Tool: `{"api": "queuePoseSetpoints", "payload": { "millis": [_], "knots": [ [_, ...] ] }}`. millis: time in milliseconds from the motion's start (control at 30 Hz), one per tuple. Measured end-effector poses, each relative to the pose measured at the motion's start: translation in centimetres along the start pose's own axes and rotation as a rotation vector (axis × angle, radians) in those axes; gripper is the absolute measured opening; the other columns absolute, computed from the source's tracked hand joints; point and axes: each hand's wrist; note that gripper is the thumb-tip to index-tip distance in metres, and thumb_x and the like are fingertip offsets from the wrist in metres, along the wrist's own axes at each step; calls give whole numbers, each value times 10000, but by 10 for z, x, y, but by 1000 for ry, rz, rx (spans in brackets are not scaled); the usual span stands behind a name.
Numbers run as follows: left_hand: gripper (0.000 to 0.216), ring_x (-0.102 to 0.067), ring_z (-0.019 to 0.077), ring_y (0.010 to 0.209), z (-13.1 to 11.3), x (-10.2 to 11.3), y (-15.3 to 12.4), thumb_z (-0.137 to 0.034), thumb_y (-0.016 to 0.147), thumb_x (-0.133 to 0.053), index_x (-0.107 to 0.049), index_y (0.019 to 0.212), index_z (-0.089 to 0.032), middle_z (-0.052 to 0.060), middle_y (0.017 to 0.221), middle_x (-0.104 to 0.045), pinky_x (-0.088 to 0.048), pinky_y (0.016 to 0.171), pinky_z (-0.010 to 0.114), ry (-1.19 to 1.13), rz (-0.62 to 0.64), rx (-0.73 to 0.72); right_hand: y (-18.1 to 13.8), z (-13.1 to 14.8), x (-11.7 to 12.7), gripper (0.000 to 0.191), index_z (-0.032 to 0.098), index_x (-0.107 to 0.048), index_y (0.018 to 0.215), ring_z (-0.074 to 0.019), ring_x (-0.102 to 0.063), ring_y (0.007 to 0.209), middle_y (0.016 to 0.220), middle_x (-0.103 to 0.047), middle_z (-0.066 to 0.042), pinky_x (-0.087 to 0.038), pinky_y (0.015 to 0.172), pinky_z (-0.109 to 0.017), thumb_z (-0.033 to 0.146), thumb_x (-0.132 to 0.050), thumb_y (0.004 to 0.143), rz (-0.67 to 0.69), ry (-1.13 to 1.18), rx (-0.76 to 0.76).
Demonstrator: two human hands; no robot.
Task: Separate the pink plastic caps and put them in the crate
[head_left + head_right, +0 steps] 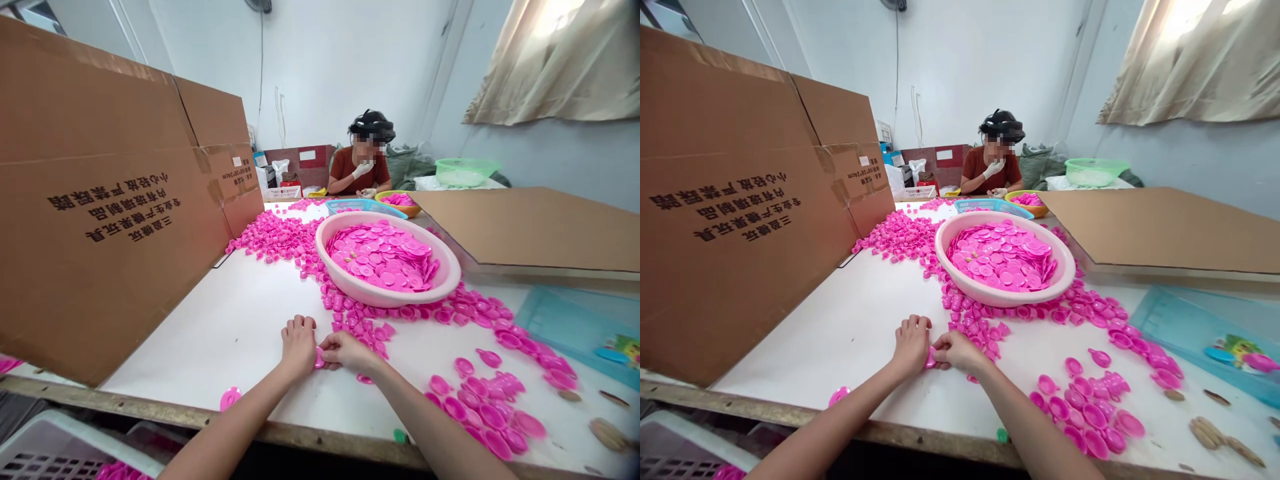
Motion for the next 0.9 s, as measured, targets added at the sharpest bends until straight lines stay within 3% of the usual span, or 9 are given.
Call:
{"api": "queuePoseSetpoints", "payload": {
  "millis": [133, 267, 400, 567, 667, 767, 833, 900],
  "knots": [
    [391, -364, 225, 904, -2, 1, 1, -301, 620, -612, -439, 954, -196, 59, 986, -397, -274, 751, 330, 21, 29, -80, 6, 13, 6, 68, 107, -519, 688, -107, -577, 456, 503, -587, -6, -478, 461, -172, 49, -555, 696, 110, -76, -155],
    [481, -365, 213, 906, -2, -3, 5, -282, 554, -660, -415, 960, -205, 53, 1013, -381, -285, 744, 307, -44, 103, -44, 16, 22, 6, 158, 137, -456, 636, -117, -570, 408, 398, -534, 32, -451, 407, -148, 5, -530, 683, 200, -182, -251],
    [444, -380, 218, 892, 4, -10, 6, -268, 567, -625, -414, 952, -204, 61, 997, -400, -293, 719, 307, -133, 134, 8, 23, 20, 7, 185, 147, -446, 653, -126, -578, 411, 381, -527, 46, -456, 412, -151, -29, -503, 668, 218, -151, -272],
    [271, -416, 247, 908, 3, -4, -1, -265, 734, -452, -443, 991, -180, 93, 977, -468, -287, 726, 337, -166, 10, -17, 20, 18, 5, 161, 140, -474, 656, -141, -588, 433, 387, -540, 27, -455, 403, -160, -18, -500, 677, 171, -142, -277],
    [284, -487, 224, 827, -3, 5, -7, -241, 843, -227, -468, 978, -176, 86, 841, -541, -301, 697, 325, -184, -18, -35, 9, 21, -6, 143, 135, -487, 646, -133, -579, 428, 381, -527, 28, -446, 403, -160, 3, -489, 700, 101, -206, -200],
    [285, -525, 186, 664, 6, 25, -20, -285, 856, -219, -473, 935, -183, 54, 692, -563, -325, 600, 280, -206, 14, -57, -4, 27, -18, 67, 131, -537, 733, -130, -580, 459, 465, -569, 14, -455, 440, -186, 72, -505, 731, 88, -264, -40],
    [256, -531, 176, 647, 32, 48, -41, -320, 850, -252, -464, 924, -198, 31, 662, -566, -337, 586, 259, -192, -19, -30, -10, 31, -20, 85, 138, -576, 807, -139, -599, 563, 593, -616, -18, -466, 530, -212, 133, -508, 755, -1, -361, 143],
    [250, -541, 172, 669, 78, 75, -75, -383, 836, -286, -462, 908, -220, 1, 644, -564, -354, 617, 247, -120, -100, 89, -12, 35, -15, 142, 146, -604, 852, -154, -594, 726, 758, -634, -56, -447, 668, -237, 158, -482, 781, -227, -541, 333]
  ]
}}
Point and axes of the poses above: each hand's wrist, its own y-axis towards the middle knuckle, its own x-axis out of the back of the hand, z = x × y
